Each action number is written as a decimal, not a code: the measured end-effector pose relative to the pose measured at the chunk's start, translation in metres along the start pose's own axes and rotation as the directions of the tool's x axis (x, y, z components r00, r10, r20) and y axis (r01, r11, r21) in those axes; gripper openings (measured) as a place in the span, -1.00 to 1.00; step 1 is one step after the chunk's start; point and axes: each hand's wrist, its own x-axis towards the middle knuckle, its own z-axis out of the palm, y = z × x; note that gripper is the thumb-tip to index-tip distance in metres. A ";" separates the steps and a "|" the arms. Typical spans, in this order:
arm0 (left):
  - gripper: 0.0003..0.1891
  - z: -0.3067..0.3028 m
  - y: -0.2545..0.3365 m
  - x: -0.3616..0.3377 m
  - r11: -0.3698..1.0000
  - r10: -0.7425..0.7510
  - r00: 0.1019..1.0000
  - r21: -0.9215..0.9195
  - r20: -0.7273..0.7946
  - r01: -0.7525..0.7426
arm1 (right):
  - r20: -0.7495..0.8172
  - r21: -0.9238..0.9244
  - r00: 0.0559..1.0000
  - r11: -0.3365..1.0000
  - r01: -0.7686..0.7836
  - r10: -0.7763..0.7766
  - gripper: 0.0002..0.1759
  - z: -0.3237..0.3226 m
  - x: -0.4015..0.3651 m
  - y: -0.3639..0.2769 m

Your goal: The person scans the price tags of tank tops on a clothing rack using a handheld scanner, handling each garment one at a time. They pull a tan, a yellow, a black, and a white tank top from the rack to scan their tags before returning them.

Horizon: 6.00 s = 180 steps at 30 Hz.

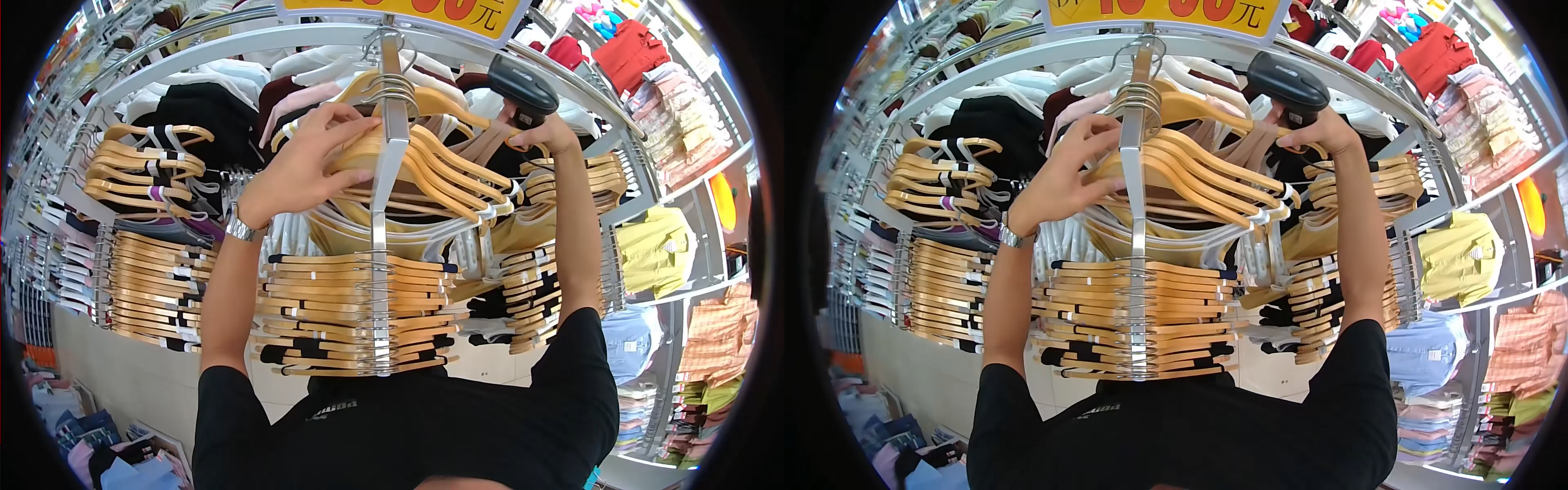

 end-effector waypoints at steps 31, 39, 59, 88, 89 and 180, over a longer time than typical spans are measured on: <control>-0.73 -0.016 -0.081 0.000 0.947 -0.171 0.975 0.251 -0.139 0.201 | -0.017 -0.263 0.995 0.959 -0.104 0.103 -0.53 0.037 0.022 0.031; -0.72 0.001 -0.109 0.023 0.839 0.019 0.994 0.543 -0.103 0.041 | -0.280 -0.659 0.952 0.745 -0.098 -0.122 -0.48 0.061 0.045 0.032; -0.80 0.005 -0.084 0.044 0.872 0.110 0.977 0.490 -0.181 -0.007 | -0.258 -0.392 0.966 0.913 -0.117 0.013 -0.50 0.074 -0.034 0.043; -0.59 0.107 0.095 0.047 0.657 0.418 0.891 0.617 0.179 -0.433 | -0.667 -0.495 0.683 0.862 -0.110 -0.296 -0.60 0.109 -0.143 -0.022; -0.53 0.116 0.085 0.047 0.650 0.403 0.902 0.644 0.157 -0.403 | -0.681 -0.484 0.663 0.871 -0.089 -0.311 -0.61 0.112 -0.145 -0.025; -0.70 0.181 0.234 -0.261 0.389 -0.214 0.940 -0.860 0.265 0.331 | -0.652 -0.389 0.693 0.920 0.043 -0.307 -0.36 0.319 -0.588 -0.052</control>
